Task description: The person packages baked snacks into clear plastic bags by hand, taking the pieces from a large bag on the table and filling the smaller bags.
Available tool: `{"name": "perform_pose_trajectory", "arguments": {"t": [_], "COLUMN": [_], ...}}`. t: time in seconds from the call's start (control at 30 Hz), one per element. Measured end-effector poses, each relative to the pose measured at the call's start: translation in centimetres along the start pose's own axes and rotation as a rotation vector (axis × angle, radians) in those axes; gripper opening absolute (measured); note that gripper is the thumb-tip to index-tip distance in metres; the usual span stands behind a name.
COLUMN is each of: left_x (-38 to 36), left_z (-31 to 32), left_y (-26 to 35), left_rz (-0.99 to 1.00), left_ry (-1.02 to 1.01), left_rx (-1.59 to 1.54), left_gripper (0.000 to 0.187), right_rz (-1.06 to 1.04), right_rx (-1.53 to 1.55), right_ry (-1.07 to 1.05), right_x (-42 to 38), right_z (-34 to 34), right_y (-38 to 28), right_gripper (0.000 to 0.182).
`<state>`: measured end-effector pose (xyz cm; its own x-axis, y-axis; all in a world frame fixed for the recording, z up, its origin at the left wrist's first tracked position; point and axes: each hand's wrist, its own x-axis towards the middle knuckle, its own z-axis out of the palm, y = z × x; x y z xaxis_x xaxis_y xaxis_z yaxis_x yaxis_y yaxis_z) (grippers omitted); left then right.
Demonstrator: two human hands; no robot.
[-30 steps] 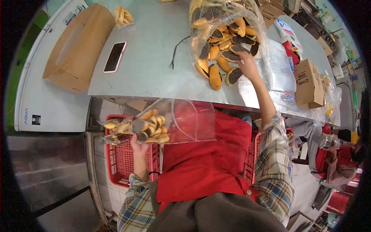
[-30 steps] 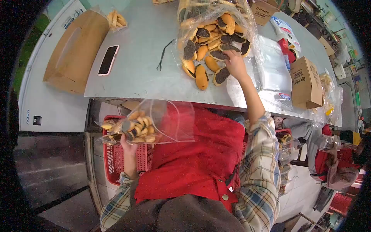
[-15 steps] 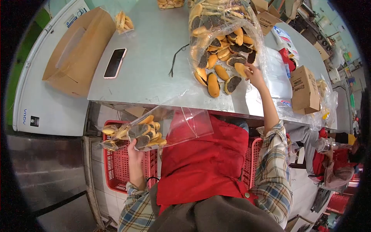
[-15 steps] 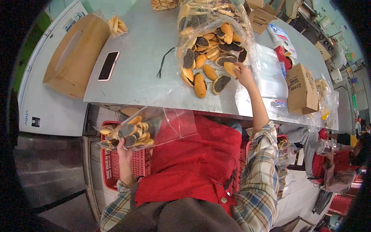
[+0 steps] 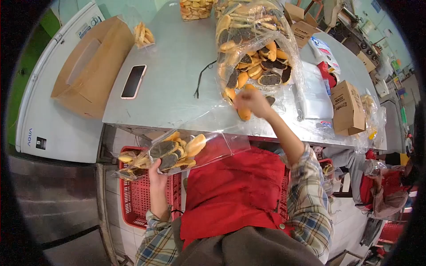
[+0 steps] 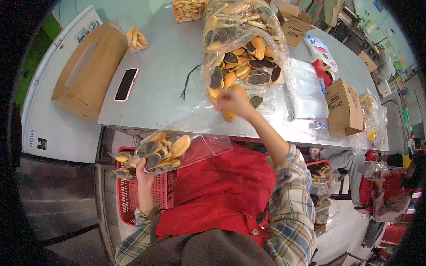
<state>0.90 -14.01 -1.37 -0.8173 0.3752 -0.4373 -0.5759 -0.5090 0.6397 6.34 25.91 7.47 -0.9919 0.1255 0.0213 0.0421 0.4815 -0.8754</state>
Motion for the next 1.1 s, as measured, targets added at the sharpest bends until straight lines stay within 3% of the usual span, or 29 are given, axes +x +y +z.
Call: {"name": "perform_pose_trajectory", "arguments": {"t": [0.07,0.17,0.2,0.3,0.37,0.47,0.5,0.57,0.67,0.77,0.83,0.9,0.97,1.1], "left_x": [-0.3,-0.6,-1.3,-2.4,-1.5,-1.3,-1.3,-1.2,-0.9,-1.7,-1.0,-0.1,-0.3,0.2], "left_z": [-0.2,-1.0,-0.6,-1.0,-3.0,-2.8,-2.1,-1.2,1.2,4.4,5.3,5.7,7.4,7.9], "left_y": [0.2,-0.3,0.0,0.7,0.7,0.9,1.1,1.4,1.9,3.2,3.8,4.1,4.5,4.1], "left_rz": [0.021,0.051,0.054,0.062,0.075,0.045,0.031,0.0,0.004,-0.058,-0.107,-0.162,-0.175,-0.187], "left_ry": [-0.006,-0.049,-0.02,0.073,0.02,0.044,0.036,0.025,0.032,0.034,-0.014,-0.104,-0.14,-0.223], "left_rx": [0.001,0.045,0.054,0.127,0.096,0.019,0.012,-0.002,0.064,0.128,0.172,0.199,0.234,0.264], "left_gripper": [0.04,0.044,0.043,0.043,0.045,0.041,0.041,0.041,0.04,0.038,0.038,0.038,0.041,0.053], "right_rz": [-0.32,-0.543,-0.391,-0.301,-0.056,-0.075,0.08,0.066,0.224,0.201,0.196,0.078,-0.107,-0.37], "right_rx": [-0.369,-0.818,-0.756,-0.671,-0.508,0.087,0.332,-0.141,0.05,0.399,0.392,0.46,0.055,-0.323], "right_ry": [0.357,0.44,0.244,0.199,0.128,0.319,0.309,0.428,0.481,0.256,0.021,0.005,0.06,0.013], "right_x": [3.6,6.6,6.8,3.7,1.9,-1.2,-2.5,-3.4,-5.0,-6.0,-6.4,-6.5,-6.2,-5.0], "right_z": [-1.2,-1.2,-0.9,-0.5,-2.0,-4.9,-6.1,-8.0,-7.4,-5.2,-2.0,2.1,4.9,7.1], "right_y": [0.8,2.6,3.7,2.1,3.0,6.3,4.9,8.9,6.0,2.2,1.0,-0.5,-1.6,-2.5], "right_gripper": [0.025,0.033,0.035,0.029,0.023,0.019,0.017,0.017,0.018,0.018,0.019,0.022,0.025,0.025]}}
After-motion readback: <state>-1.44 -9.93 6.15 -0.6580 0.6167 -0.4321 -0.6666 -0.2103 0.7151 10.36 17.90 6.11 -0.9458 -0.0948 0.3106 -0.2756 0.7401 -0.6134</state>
